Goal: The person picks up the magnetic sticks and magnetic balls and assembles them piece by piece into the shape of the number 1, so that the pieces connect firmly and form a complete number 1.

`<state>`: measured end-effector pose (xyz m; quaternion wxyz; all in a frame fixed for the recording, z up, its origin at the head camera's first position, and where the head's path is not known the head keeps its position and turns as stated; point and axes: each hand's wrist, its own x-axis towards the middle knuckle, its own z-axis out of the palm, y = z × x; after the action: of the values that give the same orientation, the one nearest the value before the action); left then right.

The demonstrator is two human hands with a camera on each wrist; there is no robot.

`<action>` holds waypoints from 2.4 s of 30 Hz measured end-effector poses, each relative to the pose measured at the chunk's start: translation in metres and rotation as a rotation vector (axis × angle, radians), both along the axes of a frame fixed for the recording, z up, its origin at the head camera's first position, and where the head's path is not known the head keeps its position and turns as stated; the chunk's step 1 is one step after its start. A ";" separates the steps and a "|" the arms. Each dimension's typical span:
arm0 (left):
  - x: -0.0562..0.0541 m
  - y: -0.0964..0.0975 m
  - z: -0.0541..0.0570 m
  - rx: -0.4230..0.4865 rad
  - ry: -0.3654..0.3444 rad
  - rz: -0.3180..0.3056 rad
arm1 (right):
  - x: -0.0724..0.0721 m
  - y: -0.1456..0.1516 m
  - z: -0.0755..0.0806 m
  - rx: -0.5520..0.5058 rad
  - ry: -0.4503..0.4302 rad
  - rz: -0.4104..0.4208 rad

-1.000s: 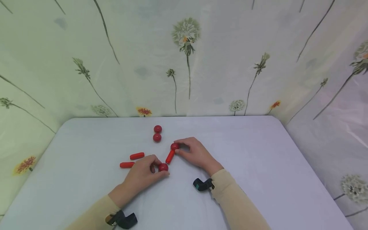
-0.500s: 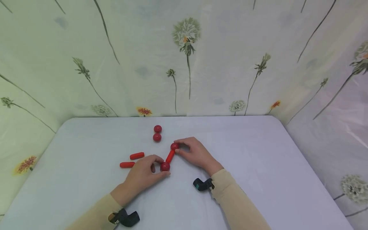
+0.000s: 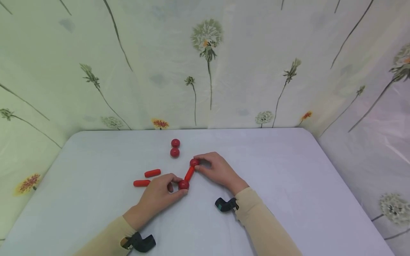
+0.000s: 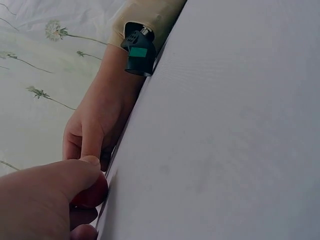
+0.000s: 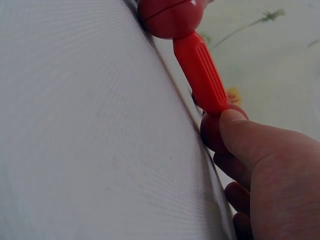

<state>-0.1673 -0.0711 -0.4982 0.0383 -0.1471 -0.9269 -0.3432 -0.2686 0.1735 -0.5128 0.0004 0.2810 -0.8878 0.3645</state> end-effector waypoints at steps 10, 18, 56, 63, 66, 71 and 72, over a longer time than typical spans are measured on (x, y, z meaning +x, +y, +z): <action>-0.002 -0.001 -0.007 0.011 0.045 -0.020 | 0.002 -0.001 0.000 0.023 -0.022 -0.030; -0.003 -0.002 -0.008 0.002 0.035 -0.015 | 0.003 -0.001 0.001 0.019 -0.037 -0.039; 0.011 -0.109 -0.007 -0.017 0.069 0.226 | -0.001 -0.003 -0.003 0.029 -0.038 -0.114; 0.011 -0.112 -0.012 -0.019 0.086 0.216 | -0.003 -0.004 -0.005 0.010 -0.022 -0.111; 0.011 -0.113 -0.014 -0.023 0.097 0.211 | -0.004 -0.004 -0.005 0.009 -0.025 -0.113; 0.010 -0.114 -0.017 -0.024 0.130 0.199 | -0.004 -0.004 -0.004 0.027 -0.026 -0.128; 0.009 -0.114 -0.018 -0.024 0.136 0.195 | -0.004 -0.003 -0.004 0.030 -0.023 -0.130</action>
<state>-0.1579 -0.1847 -0.5165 0.1324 -0.0794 -0.9362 -0.3159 -0.2724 0.1702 -0.5171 0.0097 0.2185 -0.9094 0.3537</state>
